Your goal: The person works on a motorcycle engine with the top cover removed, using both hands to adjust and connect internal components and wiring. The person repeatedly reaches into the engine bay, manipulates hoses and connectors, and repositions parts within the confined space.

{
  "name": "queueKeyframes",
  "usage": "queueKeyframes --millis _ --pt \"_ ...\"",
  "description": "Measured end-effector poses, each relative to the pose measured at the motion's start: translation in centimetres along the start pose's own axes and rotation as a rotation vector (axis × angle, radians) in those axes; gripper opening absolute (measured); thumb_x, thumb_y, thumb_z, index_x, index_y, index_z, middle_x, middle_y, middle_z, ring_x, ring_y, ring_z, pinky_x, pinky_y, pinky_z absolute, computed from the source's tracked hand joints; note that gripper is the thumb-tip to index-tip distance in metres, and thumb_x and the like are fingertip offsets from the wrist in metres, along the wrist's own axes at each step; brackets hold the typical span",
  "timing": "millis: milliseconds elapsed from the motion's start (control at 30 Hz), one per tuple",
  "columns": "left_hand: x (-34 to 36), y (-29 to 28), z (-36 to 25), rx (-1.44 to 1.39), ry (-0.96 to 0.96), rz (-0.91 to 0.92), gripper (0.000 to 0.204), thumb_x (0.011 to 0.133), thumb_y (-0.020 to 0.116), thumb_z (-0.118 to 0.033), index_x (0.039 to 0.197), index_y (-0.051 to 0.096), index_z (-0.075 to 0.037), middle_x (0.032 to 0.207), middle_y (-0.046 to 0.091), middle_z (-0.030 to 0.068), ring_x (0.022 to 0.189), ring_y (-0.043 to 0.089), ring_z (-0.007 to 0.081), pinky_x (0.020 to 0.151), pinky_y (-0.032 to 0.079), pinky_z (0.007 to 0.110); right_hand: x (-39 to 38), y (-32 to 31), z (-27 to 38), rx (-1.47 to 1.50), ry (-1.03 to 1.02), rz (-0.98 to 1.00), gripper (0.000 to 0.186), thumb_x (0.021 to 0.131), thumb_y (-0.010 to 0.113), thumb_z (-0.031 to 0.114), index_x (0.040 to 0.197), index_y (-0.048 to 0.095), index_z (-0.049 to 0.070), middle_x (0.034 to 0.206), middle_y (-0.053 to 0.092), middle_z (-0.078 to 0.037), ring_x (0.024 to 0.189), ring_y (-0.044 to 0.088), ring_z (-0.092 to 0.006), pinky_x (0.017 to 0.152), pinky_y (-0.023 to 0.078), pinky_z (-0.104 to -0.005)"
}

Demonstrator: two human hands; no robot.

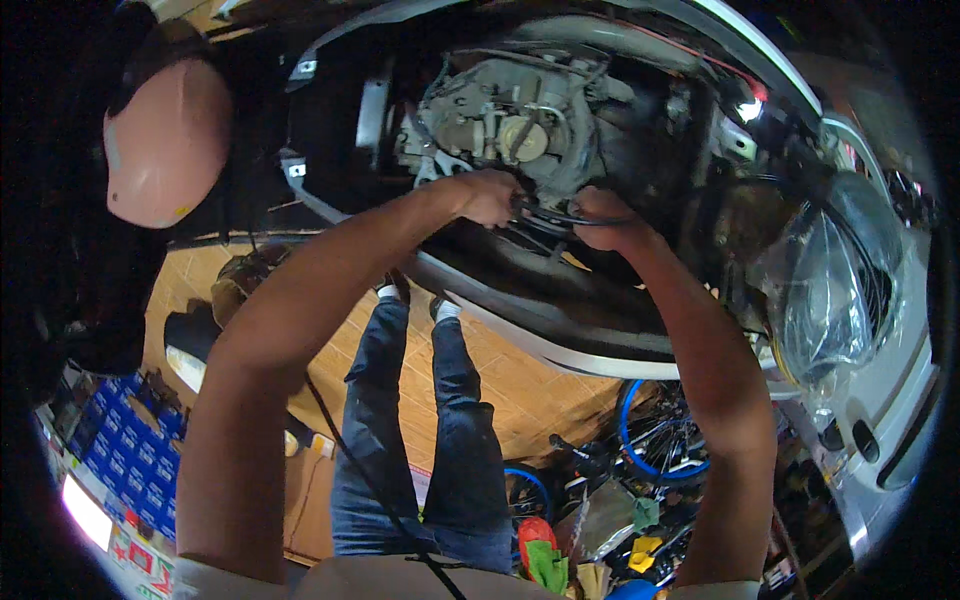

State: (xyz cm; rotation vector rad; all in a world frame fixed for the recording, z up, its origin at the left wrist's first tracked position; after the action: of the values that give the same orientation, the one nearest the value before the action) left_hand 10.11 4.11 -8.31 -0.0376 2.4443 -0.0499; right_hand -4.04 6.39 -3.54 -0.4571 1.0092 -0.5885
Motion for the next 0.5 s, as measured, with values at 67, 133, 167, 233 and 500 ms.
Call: queueKeyframes --millis 67,133,167,233,500 --pt "-1.8 -1.7 -1.3 0.17 0.129 -0.187 0.035 0.086 0.062 -0.02 0.12 0.064 -0.008 0.111 0.067 0.0173 0.101 0.064 0.0324 0.09 0.051 0.036 -1.4 -0.6 -0.4 0.073 0.088 -0.053 0.016 0.08 0.054 0.007 0.091 0.064 0.002 0.084 0.06 -0.024 0.083 0.061 -0.0391 0.072 0.049 -0.0466" --pt "-3.6 -3.2 -2.7 0.237 0.202 -0.314 0.035 0.084 0.064 -0.02 0.117 0.066 -0.009 0.108 0.068 0.0171 0.1 0.065 0.0327 0.089 0.051 0.036 -2.4 -1.9 0.2 -0.057 0.034 -0.045 0.014 0.079 0.055 0.006 0.089 0.064 0.002 0.086 0.061 -0.022 0.084 0.062 -0.0373 0.073 0.049 -0.0462" --pt "-4.5 -3.8 -3.1 0.225 0.198 -0.346 0.034 0.083 0.066 -0.022 0.115 0.067 -0.009 0.104 0.068 0.0174 0.101 0.064 0.0337 0.089 0.05 0.037 -2.9 -2.7 0.8 -0.135 -0.005 -0.058 0.013 0.078 0.056 0.005 0.088 0.064 0.003 0.086 0.061 -0.022 0.084 0.062 -0.0364 0.073 0.05 -0.046" --pt "-6.0 -4.9 -4.3 0.121 0.205 -0.391 0.033 0.08 0.068 -0.018 0.111 0.068 -0.008 0.109 0.066 0.0182 0.104 0.062 0.0361 0.09 0.05 0.04 -4.5 -5.0 2.3 -0.086 -0.079 -0.219 0.012 0.077 0.056 0.004 0.087 0.063 0.002 0.087 0.062 -0.021 0.084 0.062 -0.0373 0.074 0.05 -0.0457" --pt "-10.8 -6.0 -10.4 0.309 0.414 -0.665 0.029 0.078 0.066 -0.002 0.107 0.066 -0.001 0.103 0.063 0.0182 0.092 0.063 0.0376 0.083 0.051 0.039 -7.0 -6.1 4.7 -0.097 0.079 -0.263 0.011 0.079 0.056 0.004 0.086 0.064 0.002 0.089 0.065 -0.02 0.087 0.063 -0.0386 0.079 0.051 -0.0465"
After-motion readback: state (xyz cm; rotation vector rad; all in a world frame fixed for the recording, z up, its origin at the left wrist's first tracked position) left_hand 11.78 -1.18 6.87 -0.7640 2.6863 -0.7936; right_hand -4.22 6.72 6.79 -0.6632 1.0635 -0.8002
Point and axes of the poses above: each hand's wrist, its own x-axis towards the middle knuckle, its own y-axis out of the palm, z = x × y, the point moved 8 cm from there along x, towards the middle knuckle
